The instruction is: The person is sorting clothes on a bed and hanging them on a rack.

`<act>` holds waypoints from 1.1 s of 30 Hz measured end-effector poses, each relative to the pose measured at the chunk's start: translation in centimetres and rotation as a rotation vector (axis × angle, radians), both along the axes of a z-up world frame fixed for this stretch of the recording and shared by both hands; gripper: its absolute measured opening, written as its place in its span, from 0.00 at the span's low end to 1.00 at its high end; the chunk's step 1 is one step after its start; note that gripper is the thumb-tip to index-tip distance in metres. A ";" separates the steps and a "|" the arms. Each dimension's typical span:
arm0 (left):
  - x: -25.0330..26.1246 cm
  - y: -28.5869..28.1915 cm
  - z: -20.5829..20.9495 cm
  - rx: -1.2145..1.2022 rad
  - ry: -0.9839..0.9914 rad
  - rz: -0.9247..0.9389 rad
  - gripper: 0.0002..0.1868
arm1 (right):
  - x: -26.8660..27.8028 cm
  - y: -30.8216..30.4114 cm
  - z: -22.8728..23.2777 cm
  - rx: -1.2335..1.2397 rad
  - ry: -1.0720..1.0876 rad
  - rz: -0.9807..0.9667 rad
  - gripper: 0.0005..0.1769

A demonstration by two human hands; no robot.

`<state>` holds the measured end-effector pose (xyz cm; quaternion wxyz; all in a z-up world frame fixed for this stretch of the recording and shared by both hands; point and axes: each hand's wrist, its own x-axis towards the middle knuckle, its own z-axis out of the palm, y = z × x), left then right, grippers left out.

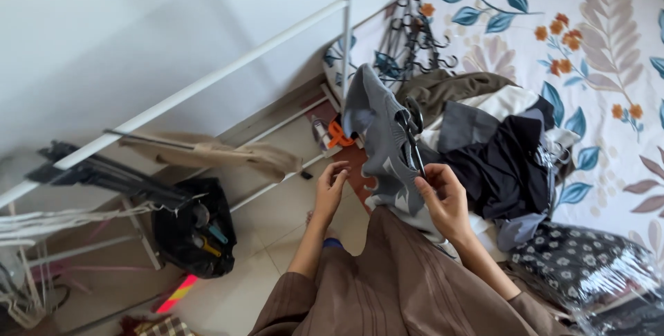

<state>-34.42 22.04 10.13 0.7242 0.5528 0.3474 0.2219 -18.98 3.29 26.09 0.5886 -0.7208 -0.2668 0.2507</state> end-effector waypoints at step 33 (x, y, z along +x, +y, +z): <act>-15.4 10.5 -1.0 -0.044 -0.081 0.443 0.15 | -10.7 27.7 -4.3 0.046 -0.150 0.530 0.11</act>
